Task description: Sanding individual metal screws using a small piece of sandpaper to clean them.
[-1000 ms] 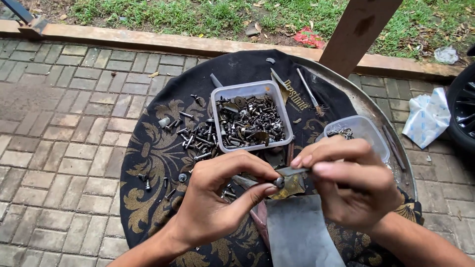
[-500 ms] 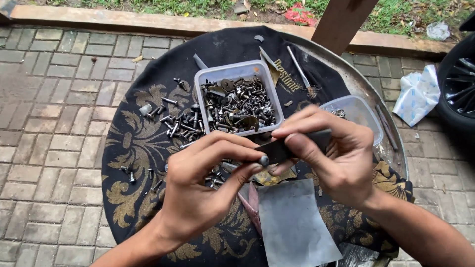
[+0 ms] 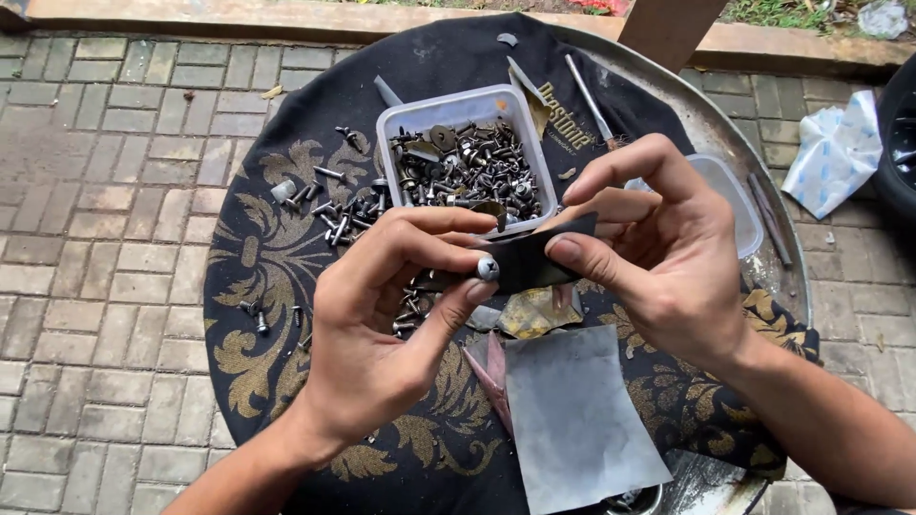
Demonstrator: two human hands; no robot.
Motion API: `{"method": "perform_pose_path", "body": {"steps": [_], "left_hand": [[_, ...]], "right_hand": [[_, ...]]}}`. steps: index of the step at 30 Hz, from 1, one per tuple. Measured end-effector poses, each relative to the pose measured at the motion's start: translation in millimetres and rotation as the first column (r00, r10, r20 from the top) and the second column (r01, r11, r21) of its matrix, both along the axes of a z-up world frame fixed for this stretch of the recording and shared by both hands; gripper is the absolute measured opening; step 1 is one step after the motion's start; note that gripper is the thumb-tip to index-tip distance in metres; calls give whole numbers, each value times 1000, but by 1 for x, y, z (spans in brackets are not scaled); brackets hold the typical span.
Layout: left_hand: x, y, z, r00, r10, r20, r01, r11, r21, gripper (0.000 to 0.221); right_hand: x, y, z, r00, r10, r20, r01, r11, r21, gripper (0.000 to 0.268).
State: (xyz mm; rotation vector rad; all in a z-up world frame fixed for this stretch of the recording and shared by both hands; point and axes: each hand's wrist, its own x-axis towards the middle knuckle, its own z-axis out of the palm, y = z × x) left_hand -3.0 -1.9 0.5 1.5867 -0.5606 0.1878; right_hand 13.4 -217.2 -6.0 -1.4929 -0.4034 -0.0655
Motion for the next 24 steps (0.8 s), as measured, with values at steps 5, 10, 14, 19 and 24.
{"method": "perform_pose_path", "body": {"steps": [5,10,14,19,24], "left_hand": [[-1,-1,-8,997,-15,-71,13,1000,-27,14],[1,-2,-12,985,99,-142,-108,993,-58,15],[6,3,-14,933,14,-360,-95,974,-207,15],[8,7,-17,888,-77,-454,-60,958,-280,16],[3,5,-12,934,-25,-357,-63,971,-232,15]], "right_hand": [[4,2,-2,986,49,157,-30,992,-125,40],[2,2,-9,901,-20,433,135,962,-237,42],[2,4,2,679,93,728,337,841,-422,15],[4,6,3,608,198,769,351,802,-484,44],[3,8,4,642,186,744,297,834,-465,36]]}}
